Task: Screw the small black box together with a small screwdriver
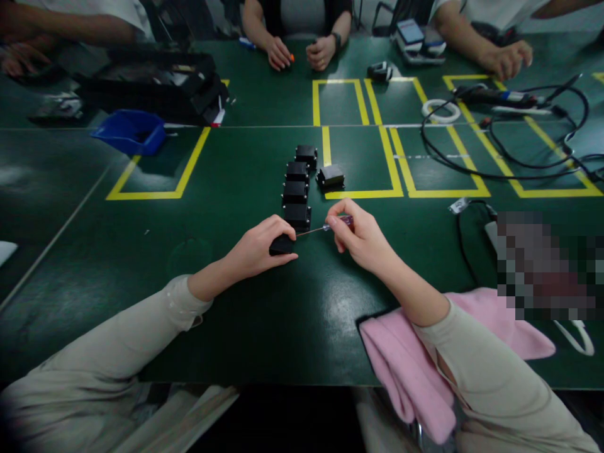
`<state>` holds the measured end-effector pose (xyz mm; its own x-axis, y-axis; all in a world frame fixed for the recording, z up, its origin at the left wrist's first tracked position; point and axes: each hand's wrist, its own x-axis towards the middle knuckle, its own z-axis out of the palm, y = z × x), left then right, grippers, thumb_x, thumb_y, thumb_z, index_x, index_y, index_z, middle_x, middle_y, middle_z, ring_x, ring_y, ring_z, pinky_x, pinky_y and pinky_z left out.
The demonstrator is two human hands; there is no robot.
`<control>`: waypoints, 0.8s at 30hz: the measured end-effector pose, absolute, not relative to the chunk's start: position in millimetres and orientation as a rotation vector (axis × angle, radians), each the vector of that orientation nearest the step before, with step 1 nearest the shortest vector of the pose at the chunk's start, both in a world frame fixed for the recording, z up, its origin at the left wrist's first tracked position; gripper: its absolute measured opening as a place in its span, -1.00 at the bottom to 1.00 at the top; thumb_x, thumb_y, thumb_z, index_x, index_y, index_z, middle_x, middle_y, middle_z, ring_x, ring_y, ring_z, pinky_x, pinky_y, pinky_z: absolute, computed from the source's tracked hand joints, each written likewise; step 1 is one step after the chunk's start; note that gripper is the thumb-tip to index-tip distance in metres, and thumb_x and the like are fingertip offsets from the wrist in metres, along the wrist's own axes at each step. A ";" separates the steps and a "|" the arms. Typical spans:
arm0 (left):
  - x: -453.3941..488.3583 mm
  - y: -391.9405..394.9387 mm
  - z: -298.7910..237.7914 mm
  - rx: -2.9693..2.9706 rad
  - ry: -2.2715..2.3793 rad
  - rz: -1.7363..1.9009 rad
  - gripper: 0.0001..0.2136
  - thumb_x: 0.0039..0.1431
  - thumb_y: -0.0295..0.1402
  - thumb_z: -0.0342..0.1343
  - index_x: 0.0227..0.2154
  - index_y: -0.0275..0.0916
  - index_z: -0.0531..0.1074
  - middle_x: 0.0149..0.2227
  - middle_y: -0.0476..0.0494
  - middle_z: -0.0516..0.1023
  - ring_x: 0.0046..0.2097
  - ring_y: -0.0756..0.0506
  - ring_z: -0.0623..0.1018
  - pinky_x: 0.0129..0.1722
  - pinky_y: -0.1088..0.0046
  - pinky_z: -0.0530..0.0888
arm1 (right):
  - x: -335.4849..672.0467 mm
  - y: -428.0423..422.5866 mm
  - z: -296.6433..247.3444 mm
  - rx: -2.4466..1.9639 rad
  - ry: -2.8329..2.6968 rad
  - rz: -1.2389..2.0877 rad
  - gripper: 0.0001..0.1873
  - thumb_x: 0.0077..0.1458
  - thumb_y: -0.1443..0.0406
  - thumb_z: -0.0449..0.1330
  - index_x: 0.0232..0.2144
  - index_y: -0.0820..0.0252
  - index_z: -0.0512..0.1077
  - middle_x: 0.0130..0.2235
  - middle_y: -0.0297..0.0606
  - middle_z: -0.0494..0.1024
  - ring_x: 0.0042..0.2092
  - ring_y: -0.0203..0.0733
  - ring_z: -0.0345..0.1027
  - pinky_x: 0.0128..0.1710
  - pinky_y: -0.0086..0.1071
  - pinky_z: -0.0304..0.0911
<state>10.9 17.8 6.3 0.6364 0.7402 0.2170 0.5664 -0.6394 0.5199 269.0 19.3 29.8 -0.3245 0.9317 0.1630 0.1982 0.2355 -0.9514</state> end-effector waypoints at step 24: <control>11.3 18.0 6.7 2.460 1.052 0.573 -0.75 0.21 -0.36 0.29 -0.13 -0.19 0.35 -0.06 -0.15 0.49 -0.03 -0.18 0.51 -0.04 0.26 0.49 | 269.2 19.4 28.5 -1.043 -1.667 1.182 -0.63 0.29 -0.04 0.22 -0.24 0.08 0.28 -0.61 -0.54 0.32 -0.61 -0.34 0.26 -0.59 -0.43 0.15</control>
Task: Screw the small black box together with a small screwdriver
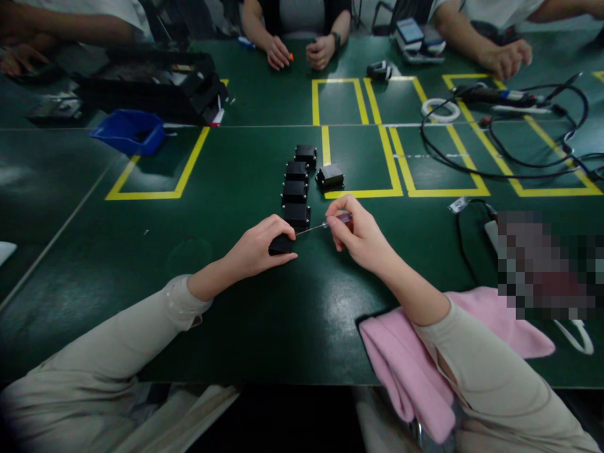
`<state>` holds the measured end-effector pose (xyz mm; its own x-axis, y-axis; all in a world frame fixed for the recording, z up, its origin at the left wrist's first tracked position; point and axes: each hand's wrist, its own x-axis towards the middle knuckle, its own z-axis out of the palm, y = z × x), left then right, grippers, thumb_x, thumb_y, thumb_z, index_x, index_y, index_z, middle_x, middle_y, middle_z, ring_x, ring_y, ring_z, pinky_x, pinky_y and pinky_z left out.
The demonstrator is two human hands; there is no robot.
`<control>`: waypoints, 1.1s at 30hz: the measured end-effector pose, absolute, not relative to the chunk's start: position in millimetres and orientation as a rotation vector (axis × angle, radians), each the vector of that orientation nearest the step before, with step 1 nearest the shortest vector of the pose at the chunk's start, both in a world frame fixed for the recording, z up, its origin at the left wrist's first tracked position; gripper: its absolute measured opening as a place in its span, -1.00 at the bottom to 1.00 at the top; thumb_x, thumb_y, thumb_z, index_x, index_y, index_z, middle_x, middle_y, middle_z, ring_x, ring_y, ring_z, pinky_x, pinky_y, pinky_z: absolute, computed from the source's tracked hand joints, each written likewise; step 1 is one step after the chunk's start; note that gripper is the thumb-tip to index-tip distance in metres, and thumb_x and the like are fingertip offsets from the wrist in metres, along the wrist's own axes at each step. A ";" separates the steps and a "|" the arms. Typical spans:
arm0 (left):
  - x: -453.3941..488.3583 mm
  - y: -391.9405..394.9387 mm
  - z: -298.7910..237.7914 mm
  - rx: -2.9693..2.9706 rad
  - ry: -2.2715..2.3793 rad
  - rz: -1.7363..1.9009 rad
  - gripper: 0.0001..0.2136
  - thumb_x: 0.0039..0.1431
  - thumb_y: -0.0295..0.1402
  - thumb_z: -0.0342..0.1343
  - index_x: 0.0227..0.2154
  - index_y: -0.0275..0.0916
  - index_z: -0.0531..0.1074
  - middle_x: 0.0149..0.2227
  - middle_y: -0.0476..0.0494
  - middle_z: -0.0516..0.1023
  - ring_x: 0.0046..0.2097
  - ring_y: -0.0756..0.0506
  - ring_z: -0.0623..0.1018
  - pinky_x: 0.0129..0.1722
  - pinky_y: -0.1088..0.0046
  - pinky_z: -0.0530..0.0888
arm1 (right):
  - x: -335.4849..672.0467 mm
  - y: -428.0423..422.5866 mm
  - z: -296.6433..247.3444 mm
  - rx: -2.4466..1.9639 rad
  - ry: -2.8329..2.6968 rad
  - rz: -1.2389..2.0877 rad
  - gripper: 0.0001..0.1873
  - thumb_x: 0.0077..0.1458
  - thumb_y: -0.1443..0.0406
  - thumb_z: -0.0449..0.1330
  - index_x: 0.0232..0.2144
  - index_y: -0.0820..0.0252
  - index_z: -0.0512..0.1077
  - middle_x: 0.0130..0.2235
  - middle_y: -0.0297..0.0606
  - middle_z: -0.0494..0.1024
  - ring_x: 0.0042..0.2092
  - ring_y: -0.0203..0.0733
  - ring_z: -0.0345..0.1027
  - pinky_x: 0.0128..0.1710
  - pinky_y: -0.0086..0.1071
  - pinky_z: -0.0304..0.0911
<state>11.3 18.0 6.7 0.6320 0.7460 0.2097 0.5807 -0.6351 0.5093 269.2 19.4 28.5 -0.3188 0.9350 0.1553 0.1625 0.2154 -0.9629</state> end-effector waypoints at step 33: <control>10.4 17.8 6.2 2.454 1.021 0.600 -0.73 0.20 -0.39 0.32 -0.12 -0.21 0.36 -0.05 -0.16 0.48 -0.02 -0.18 0.50 -0.04 0.26 0.49 | 268.5 20.5 27.2 -0.993 -1.622 1.238 -0.61 0.28 -0.06 0.22 -0.20 0.09 0.26 -0.58 -0.55 0.30 -0.60 -0.36 0.24 -0.62 -0.47 0.14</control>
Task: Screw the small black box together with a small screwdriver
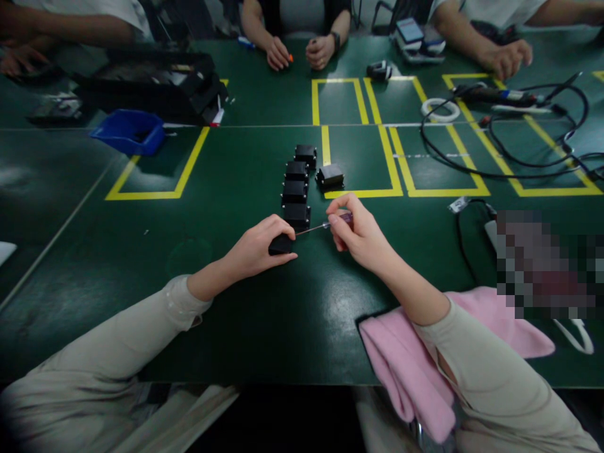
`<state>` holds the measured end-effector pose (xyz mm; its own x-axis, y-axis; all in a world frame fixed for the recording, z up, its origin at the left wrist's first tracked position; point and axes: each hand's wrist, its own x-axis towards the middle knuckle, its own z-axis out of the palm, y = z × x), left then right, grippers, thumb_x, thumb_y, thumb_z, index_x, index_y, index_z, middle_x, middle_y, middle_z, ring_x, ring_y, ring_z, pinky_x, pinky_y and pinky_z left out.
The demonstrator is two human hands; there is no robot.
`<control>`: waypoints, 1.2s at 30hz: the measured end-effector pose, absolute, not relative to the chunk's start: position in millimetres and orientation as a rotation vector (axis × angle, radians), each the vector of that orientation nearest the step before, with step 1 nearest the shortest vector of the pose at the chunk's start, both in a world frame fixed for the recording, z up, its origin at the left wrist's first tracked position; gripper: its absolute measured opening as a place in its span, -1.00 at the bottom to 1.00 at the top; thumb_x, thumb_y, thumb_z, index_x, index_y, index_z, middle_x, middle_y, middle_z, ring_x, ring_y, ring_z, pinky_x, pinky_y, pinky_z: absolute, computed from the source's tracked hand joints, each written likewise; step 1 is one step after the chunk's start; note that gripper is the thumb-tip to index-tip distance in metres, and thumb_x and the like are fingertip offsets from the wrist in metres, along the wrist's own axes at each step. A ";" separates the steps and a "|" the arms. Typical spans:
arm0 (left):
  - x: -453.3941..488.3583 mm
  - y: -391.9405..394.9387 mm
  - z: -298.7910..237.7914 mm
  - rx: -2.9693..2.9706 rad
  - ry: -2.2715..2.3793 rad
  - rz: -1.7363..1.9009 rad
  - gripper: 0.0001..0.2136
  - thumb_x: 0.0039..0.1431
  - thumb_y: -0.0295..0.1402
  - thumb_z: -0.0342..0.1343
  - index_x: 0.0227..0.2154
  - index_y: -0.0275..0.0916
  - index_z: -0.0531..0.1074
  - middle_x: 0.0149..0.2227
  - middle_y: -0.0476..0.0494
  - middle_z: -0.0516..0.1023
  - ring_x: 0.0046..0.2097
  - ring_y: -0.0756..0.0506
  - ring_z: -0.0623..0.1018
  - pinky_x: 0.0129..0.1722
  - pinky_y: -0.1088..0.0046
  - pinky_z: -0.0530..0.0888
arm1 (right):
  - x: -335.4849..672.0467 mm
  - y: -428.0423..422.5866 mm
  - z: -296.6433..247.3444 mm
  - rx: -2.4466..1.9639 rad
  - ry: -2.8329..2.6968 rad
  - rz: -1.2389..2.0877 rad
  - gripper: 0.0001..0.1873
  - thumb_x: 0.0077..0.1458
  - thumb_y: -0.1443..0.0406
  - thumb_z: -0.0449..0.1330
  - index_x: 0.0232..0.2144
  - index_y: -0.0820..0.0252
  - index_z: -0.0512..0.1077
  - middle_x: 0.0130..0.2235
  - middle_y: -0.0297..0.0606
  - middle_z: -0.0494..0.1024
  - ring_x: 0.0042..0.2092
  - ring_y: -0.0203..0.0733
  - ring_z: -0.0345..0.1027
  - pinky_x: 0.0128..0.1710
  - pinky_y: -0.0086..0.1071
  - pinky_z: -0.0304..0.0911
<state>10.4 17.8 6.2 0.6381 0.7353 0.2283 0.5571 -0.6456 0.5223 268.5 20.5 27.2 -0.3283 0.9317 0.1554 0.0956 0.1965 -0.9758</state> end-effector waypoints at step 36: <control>10.3 18.0 6.4 2.464 1.026 0.597 -0.74 0.21 -0.37 0.31 -0.12 -0.21 0.36 -0.06 -0.16 0.48 -0.04 -0.17 0.50 -0.06 0.27 0.48 | 267.6 19.9 26.6 -0.976 -1.612 1.238 -0.65 0.33 -0.02 0.18 -0.20 0.10 0.27 -0.60 -0.57 0.28 -0.62 -0.37 0.22 -0.61 -0.47 0.15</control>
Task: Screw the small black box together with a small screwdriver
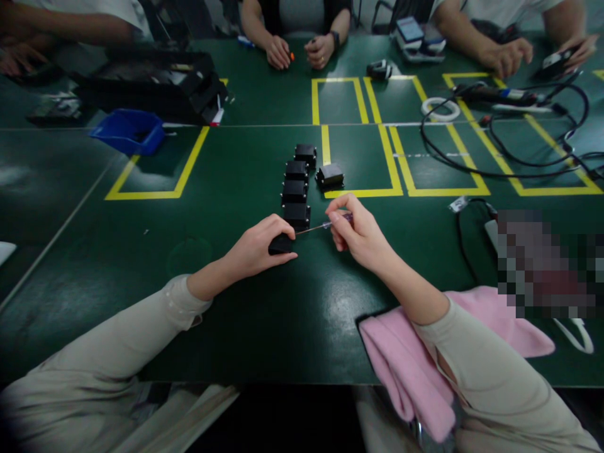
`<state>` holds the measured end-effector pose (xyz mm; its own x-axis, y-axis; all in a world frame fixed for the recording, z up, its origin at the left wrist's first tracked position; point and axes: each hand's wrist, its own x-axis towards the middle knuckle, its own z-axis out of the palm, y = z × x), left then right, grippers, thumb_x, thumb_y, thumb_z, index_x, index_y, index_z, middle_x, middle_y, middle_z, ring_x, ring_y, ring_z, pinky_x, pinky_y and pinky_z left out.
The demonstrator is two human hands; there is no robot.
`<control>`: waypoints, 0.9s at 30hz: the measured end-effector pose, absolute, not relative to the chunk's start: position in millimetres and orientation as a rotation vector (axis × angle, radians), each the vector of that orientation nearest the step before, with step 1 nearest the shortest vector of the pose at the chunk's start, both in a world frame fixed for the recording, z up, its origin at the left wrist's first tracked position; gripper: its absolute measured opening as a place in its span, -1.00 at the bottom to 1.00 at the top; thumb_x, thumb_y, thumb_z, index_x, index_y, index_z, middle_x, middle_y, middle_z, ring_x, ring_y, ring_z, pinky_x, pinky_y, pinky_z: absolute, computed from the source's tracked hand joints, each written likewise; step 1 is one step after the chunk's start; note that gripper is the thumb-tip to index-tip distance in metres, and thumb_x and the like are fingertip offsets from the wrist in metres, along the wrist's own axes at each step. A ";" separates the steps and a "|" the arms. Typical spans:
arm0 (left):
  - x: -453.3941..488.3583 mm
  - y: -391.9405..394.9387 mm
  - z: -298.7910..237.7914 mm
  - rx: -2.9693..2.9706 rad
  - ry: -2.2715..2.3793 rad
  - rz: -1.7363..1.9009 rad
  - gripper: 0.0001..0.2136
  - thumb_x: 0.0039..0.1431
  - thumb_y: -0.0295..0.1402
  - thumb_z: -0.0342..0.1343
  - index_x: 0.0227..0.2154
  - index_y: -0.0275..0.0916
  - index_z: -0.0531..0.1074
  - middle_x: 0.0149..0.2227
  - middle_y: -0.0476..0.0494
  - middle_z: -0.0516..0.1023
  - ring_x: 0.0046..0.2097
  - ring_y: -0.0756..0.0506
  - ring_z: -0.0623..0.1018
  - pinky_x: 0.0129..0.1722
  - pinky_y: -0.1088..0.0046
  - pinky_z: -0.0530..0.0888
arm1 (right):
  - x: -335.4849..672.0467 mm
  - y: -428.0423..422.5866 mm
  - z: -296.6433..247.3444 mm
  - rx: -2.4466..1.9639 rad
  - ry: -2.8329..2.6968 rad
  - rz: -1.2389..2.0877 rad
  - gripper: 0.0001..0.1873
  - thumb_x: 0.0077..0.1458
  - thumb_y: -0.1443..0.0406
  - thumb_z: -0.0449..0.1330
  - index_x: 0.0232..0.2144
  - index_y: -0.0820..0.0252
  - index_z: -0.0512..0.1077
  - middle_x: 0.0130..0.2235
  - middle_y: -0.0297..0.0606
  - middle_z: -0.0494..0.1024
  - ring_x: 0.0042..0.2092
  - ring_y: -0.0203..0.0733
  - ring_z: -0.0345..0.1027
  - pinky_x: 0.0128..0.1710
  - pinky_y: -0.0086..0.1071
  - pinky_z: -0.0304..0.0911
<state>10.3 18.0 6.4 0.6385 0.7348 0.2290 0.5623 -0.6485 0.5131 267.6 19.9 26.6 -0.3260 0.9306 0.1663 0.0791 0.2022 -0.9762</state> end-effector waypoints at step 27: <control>10.6 18.0 7.1 2.456 1.031 0.586 -0.74 0.22 -0.37 0.30 -0.13 -0.20 0.35 -0.05 -0.16 0.49 -0.03 -0.17 0.50 -0.04 0.27 0.49 | 267.7 20.1 28.2 -0.992 -1.602 1.257 -0.66 0.32 -0.02 0.19 -0.20 0.09 0.26 -0.59 -0.57 0.30 -0.62 -0.37 0.25 -0.63 -0.48 0.19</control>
